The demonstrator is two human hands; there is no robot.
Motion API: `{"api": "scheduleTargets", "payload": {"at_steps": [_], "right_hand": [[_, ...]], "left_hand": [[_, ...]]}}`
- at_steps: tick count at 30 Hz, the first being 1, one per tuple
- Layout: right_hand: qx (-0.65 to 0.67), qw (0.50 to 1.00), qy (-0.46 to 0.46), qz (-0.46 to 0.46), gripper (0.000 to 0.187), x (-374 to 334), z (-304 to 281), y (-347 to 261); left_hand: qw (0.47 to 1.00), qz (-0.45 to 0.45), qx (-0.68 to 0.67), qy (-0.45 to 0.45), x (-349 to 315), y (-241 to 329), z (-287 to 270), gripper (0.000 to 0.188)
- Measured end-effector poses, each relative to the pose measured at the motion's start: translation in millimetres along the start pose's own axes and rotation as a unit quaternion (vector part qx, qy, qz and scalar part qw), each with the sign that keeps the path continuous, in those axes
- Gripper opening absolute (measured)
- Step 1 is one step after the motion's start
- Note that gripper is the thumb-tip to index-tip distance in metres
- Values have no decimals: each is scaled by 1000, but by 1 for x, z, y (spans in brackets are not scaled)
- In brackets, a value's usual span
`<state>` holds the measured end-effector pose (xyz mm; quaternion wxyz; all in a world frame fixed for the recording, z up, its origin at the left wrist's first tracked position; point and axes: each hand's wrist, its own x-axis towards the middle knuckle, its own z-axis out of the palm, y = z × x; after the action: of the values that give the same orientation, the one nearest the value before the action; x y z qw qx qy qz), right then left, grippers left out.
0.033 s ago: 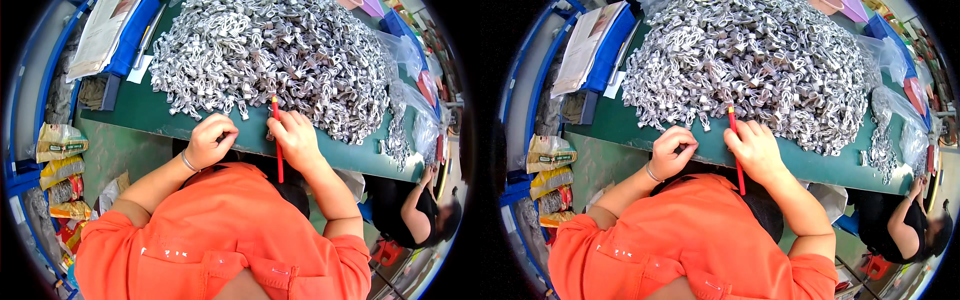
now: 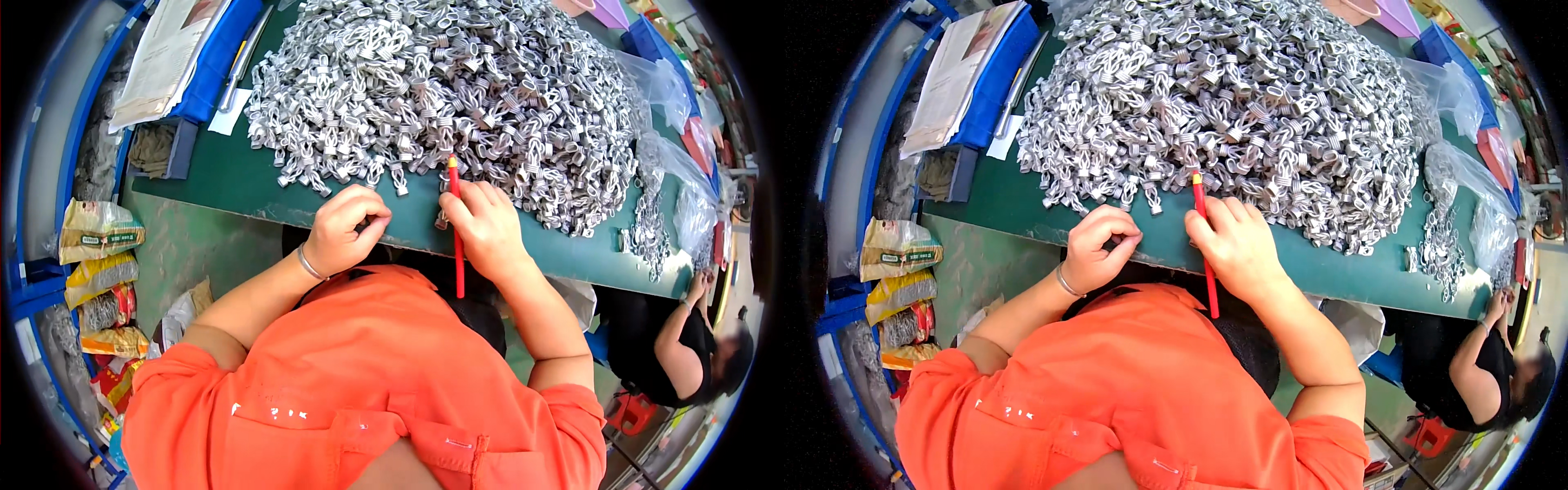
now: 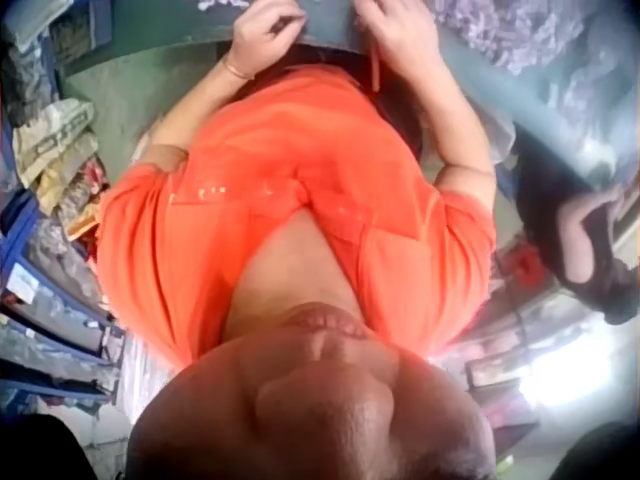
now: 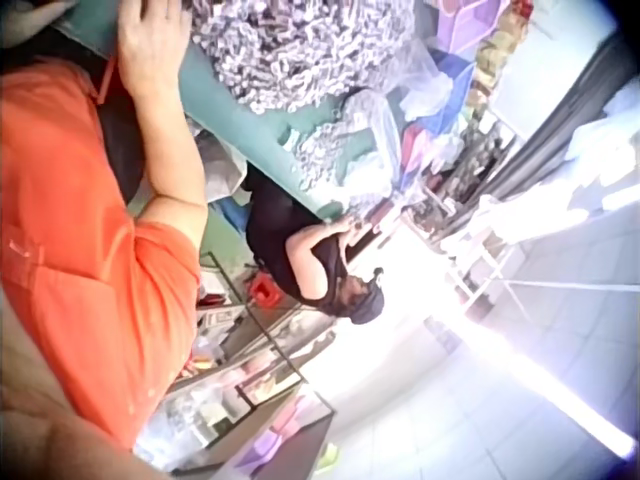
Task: The person picks up metal clips from a pile on a workbench and connects them together by hand using a pencil to guide and position the pieces.
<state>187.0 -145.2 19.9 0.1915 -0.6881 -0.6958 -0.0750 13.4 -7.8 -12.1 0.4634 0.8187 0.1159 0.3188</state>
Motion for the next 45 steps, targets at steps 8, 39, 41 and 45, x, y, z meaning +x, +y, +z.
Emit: {"api": "scheduleTargets", "payload": {"at_steps": [8,39,41,45], "right_hand": [[336,914,210,85,28,-5,-9,-33],[734,612,174,237,25,-24,19,-56],[717,634,183,225,28,-25,21,-54],[660,695,214,187,37,-23,19,-51]], "left_hand": [[916,-209,-330,-96,6,6,10,49],[953,-113,-263,-105,8,29,-7,20],[968,-33,-197,-149,11,26,-11,23],[954,-81,-262,-124,8,31,-7,24]]}}
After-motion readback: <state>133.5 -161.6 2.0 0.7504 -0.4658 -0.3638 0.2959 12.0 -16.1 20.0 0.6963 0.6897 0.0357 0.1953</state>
